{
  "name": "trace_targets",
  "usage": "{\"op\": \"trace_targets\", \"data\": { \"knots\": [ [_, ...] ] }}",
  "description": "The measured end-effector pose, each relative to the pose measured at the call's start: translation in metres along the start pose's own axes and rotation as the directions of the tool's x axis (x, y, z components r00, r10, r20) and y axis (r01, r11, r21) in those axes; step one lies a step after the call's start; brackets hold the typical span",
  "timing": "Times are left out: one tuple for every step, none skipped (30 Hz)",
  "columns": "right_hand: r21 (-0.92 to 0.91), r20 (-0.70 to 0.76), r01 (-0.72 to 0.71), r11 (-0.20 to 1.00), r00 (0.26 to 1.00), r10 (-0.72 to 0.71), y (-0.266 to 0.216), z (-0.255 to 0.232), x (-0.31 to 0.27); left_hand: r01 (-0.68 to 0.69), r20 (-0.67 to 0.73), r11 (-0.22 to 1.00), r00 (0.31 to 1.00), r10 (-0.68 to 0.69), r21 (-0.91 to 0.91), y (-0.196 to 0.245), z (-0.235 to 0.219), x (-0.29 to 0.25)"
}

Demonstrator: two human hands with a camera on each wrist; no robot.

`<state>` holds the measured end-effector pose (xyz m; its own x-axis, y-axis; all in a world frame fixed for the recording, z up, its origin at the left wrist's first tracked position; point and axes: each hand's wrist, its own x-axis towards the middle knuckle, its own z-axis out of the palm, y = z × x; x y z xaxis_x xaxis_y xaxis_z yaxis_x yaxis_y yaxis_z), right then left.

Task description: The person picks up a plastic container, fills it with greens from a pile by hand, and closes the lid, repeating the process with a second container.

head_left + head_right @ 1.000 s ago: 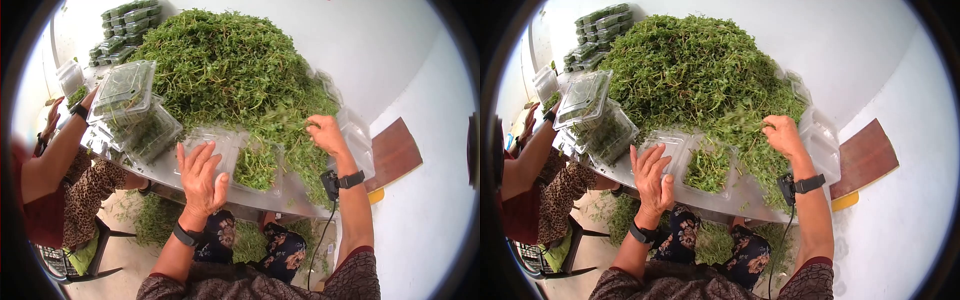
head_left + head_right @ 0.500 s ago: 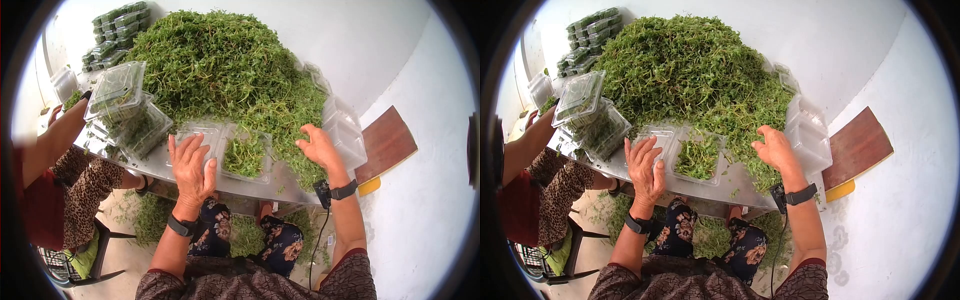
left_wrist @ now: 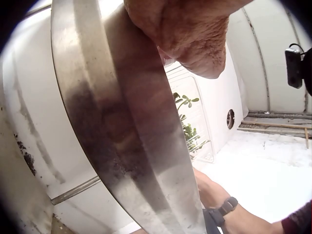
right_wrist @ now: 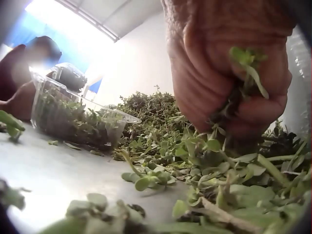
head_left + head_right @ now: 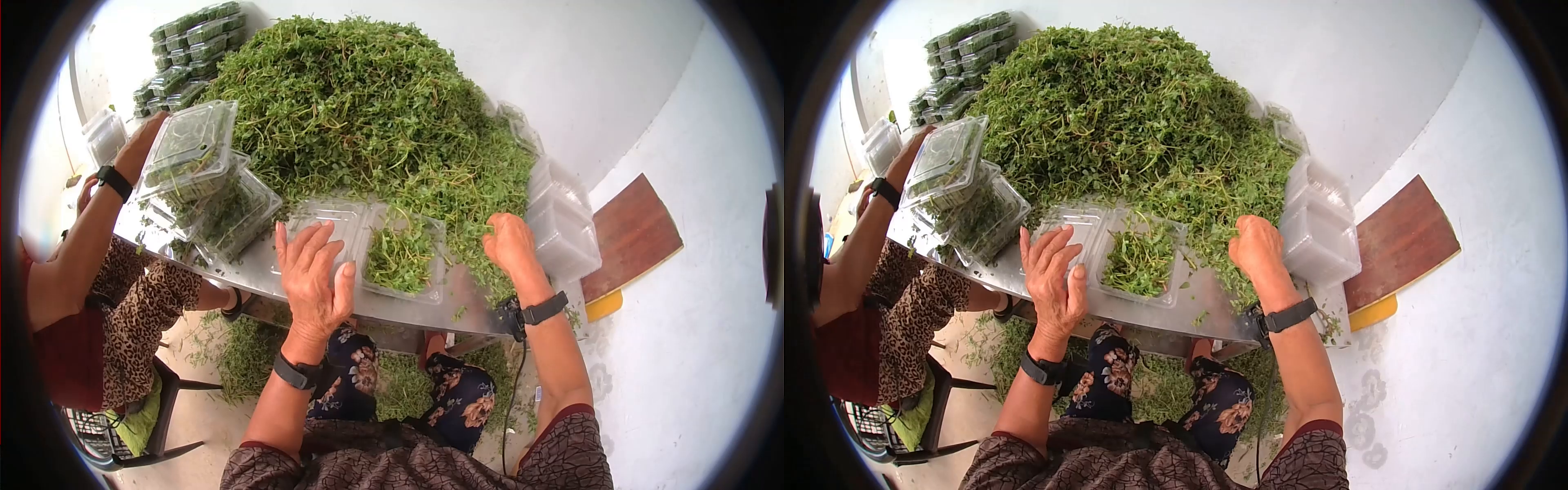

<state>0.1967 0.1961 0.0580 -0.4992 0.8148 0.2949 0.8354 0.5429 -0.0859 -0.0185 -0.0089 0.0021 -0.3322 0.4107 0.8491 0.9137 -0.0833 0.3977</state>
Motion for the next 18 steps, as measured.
{"op": "trace_targets", "data": {
  "knots": [
    [0.004,-0.012,-0.004,1.0,1.0,0.004,0.001,-0.001,0.0,-0.001,-0.002,1.0,1.0,0.001,-0.001,0.0,0.0,0.0],
    [0.004,-0.014,-0.003,1.0,1.0,0.003,0.003,-0.002,-0.001,0.0,0.003,1.0,1.0,0.0,0.0,0.0,0.0,0.0],
    [0.1,-0.09,-0.004,0.995,0.996,0.013,0.005,-0.003,-0.002,0.001,0.008,1.0,1.0,-0.001,0.001,0.0,-0.001,0.0],
    [0.196,-0.164,0.001,0.981,0.986,0.031,0.008,-0.005,-0.004,-0.001,0.007,1.0,1.0,0.001,0.001,0.0,-0.001,0.0],
    [0.195,-0.167,0.0,0.981,0.985,0.033,0.012,-0.007,-0.005,0.003,0.007,1.0,1.0,-0.003,0.002,0.001,0.0,0.0],
    [0.273,-0.224,0.039,0.961,0.974,0.025,0.016,-0.011,-0.007,0.005,0.008,1.0,1.0,-0.005,0.001,0.001,0.0,0.0],
    [0.346,-0.283,0.083,0.934,0.959,0.02,0.018,-0.014,-0.008,0.002,0.006,1.0,1.0,-0.002,-0.002,0.001,0.0,0.001],
    [0.344,-0.286,0.083,0.935,0.958,0.021,0.019,-0.019,-0.01,0.006,0.004,1.0,1.0,-0.006,-0.002,0.001,0.001,0.001],
    [0.427,-0.228,0.002,0.904,0.968,0.106,0.015,-0.029,-0.013,0.01,0.004,1.0,1.0,-0.01,0.0,0.001,0.0,0.001],
    [0.503,-0.162,-0.081,0.861,0.969,0.186,0.012,-0.037,-0.016,0.008,0.002,1.0,1.0,-0.008,-0.003,0.001,0.0,0.001],
    [0.502,-0.164,-0.081,0.861,0.968,0.187,0.011,-0.04,-0.019,0.012,0.005,1.0,1.0,-0.012,-0.003,0.002,0.0,0.001],
    [0.574,-0.2,-0.037,0.818,0.962,0.184,0.01,-0.043,-0.022,0.016,0.008,1.0,1.0,-0.016,-0.003,0.002,0.0,0.001],
    [0.639,-0.236,0.009,0.769,0.954,0.185,0.008,-0.046,-0.025,0.014,0.007,1.0,1.0,-0.014,-0.005,0.002,0.0,0.001],
    [0.639,-0.238,0.009,0.769,0.953,0.186,0.005,-0.053,-0.028,0.013,0.005,1.0,1.0,-0.013,-0.003,0.001,0.001,0.0],
    [0.716,-0.203,-0.031,0.698,0.947,0.25,0.002,-0.062,-0.031,0.013,0.002,1.0,1.0,-0.013,0.001,0.001,0.001,0.0],
    [0.784,-0.162,-0.068,0.617,0.937,0.309,0.0,-0.068,-0.033,0.011,0.0,1.0,1.0,-0.011,0.0,0.001,0.001,0.0],
    [0.784,-0.164,-0.066,0.617,0.937,0.309,-0.001,-0.073,-0.034,0.011,-0.001,1.0,1.0,-0.011,0.002,0.001,0.001,0.0],
    [0.816,-0.16,-0.06,0.575,0.932,0.324,0.0,-0.077,-0.036,0.011,-0.001,1.0,1.0,-0.011,0.003,0.001,0.001,0.0]
  ]
}}
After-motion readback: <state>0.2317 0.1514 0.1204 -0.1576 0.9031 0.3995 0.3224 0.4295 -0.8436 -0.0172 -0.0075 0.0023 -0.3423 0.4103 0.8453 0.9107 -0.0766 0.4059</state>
